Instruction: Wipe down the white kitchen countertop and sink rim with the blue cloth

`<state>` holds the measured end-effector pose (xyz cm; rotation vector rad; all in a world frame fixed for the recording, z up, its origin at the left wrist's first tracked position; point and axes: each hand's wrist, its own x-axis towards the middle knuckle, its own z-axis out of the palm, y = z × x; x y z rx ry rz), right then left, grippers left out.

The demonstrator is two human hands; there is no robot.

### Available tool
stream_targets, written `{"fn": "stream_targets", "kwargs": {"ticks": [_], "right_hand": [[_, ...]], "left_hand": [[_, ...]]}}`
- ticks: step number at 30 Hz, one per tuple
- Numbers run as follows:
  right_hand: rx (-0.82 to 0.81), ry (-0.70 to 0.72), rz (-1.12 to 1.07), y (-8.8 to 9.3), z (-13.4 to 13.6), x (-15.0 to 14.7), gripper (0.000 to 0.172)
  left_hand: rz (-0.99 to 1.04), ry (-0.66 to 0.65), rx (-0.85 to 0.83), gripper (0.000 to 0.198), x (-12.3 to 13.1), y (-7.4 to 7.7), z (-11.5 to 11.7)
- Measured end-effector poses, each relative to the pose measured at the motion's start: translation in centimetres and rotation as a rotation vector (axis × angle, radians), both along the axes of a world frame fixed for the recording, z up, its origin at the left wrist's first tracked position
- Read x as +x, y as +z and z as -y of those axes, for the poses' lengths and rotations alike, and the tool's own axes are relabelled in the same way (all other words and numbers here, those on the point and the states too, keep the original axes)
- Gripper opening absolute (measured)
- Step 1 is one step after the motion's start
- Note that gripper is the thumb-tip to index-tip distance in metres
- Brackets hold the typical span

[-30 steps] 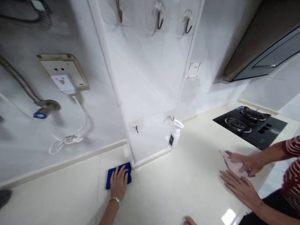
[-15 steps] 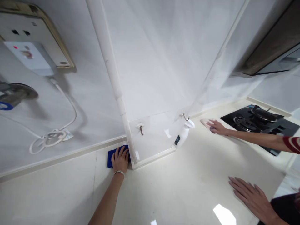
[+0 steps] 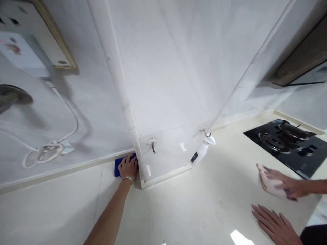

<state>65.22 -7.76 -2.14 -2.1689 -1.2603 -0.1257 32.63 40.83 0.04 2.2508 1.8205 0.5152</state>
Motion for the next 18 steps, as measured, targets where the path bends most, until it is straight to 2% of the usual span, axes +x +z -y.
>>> {"fn": "stream_targets", "kwargs": {"ticks": [2,5,9,11,14,18], "right_hand": [[0.044,0.007,0.013,1.2,-0.4,1.6,0.069],[0.1,0.016,0.023,2.2,-0.6,2.4,0.069],[0.185,0.032,0.049,1.5,-0.3,0.5,0.077],[0.233,0.051,0.076,0.4,-0.1,-2.0,0.076],[0.253,0.094,0.109,-1.9,0.3,-7.5,0.063],[0.186,0.149,0.129,-4.2,1.6,-15.2,0.06]], "left_hand": [[-0.009,-0.021,-0.01,0.044,-0.4,0.8,0.6],[-0.029,-0.076,-0.025,0.042,-1.4,1.8,2.4],[-0.054,-0.145,-0.039,0.041,-3.0,2.5,6.4],[-0.062,-0.165,-0.045,0.042,-3.9,2.7,8.9],[-0.064,-0.189,-0.049,0.041,-5.1,2.9,13.4],[-0.056,-0.254,-0.041,0.04,-5.9,2.9,21.0]]}}
